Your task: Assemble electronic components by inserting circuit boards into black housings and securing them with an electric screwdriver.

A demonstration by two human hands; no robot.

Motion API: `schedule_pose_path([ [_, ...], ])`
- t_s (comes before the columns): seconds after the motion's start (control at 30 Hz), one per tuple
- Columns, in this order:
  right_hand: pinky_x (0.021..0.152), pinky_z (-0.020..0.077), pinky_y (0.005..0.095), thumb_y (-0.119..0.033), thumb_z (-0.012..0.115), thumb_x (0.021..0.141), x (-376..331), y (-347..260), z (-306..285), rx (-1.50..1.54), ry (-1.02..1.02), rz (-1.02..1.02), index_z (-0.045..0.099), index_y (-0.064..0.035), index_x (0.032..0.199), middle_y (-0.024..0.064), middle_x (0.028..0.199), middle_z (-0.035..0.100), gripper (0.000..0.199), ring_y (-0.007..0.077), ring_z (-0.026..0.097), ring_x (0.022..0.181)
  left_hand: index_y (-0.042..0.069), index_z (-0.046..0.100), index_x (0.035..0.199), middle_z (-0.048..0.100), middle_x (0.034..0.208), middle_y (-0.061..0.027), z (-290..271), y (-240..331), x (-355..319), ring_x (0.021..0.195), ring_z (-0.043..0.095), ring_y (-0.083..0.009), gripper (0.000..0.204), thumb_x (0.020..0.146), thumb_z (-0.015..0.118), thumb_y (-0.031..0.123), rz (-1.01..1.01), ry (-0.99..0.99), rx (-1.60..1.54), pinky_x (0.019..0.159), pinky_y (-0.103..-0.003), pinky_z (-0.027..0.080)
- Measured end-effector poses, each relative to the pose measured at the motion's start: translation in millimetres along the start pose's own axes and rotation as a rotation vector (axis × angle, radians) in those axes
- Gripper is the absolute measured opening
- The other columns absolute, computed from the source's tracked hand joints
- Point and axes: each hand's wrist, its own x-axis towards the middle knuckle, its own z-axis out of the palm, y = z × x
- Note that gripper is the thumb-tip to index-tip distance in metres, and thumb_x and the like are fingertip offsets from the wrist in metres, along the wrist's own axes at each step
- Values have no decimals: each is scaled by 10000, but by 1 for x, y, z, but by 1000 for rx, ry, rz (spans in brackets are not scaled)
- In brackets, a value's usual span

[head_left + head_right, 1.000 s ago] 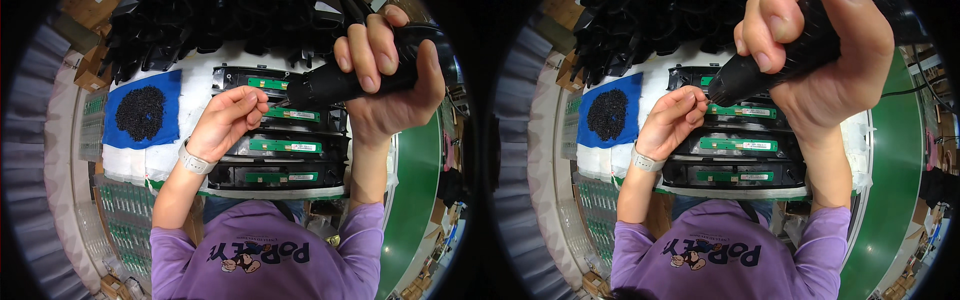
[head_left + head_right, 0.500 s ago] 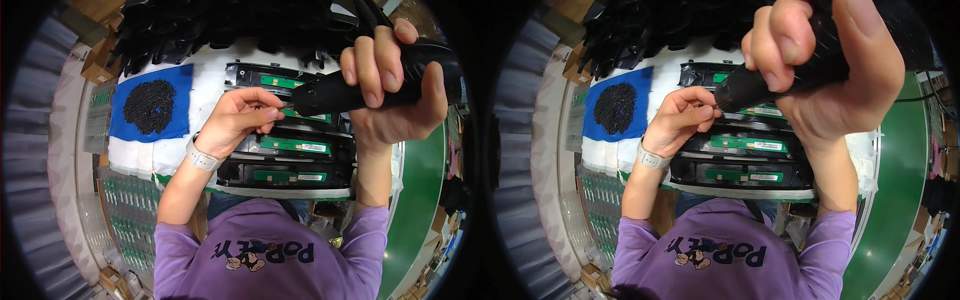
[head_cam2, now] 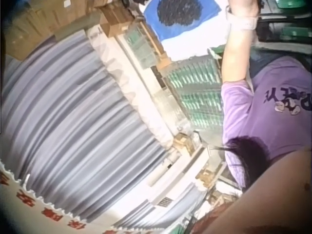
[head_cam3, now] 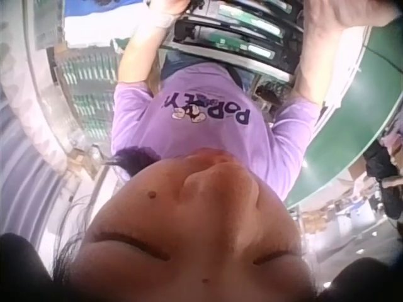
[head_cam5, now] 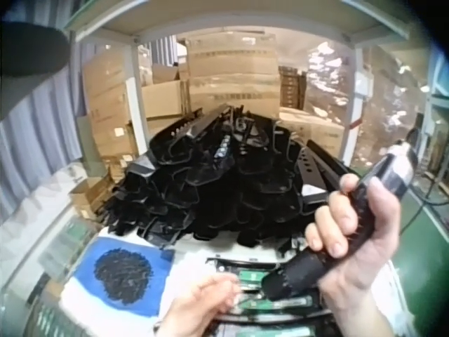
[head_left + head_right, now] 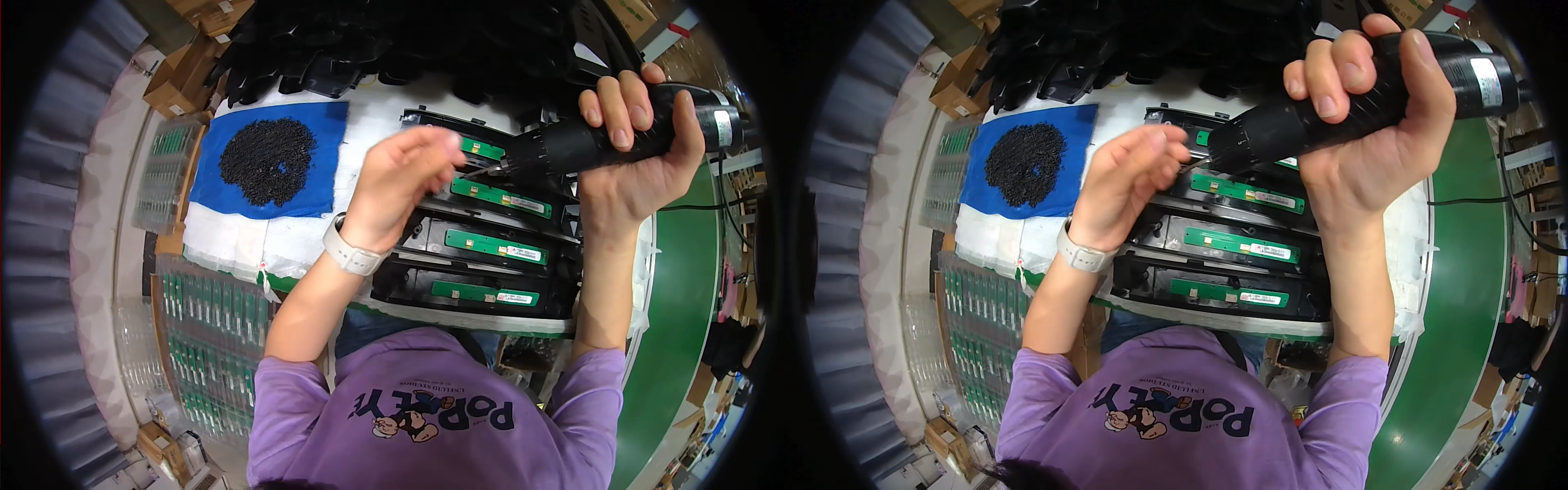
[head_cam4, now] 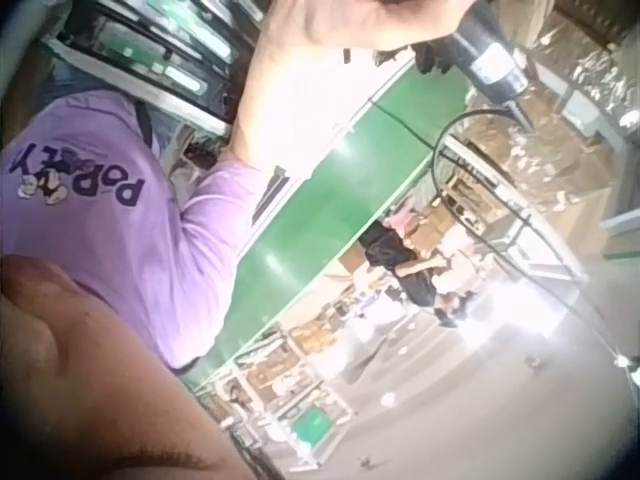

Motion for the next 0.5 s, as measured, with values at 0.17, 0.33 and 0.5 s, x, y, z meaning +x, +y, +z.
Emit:
schedule_pose_path([
  [0.17,559,364,294,-275,473,888,-3,25,8,-392,-161,80,505,-30,1043,-5,638,413,292,102,388,484,-68,482,1075,588,1073,-212,-15,6,5,927,621,-248,201,910,422,31,241,186,-197,792,-277,485],
  [0.33,410,382,241,-108,628,785,-12,54,4,-450,-121,92,534,50,935,57,541,502,237,130,473,403,-71,459,1089,586,1073,-230,-7,10,2,1000,621,-289,198,924,404,24,264,160,-139,848,-310,502],
  [0.5,415,388,237,-112,630,787,-12,62,3,-469,-119,83,541,47,930,58,544,509,231,130,481,409,-43,463,1075,610,1006,-220,-7,11,0,918,645,-276,189,963,420,104,219,114,-119,791,-316,521],
])
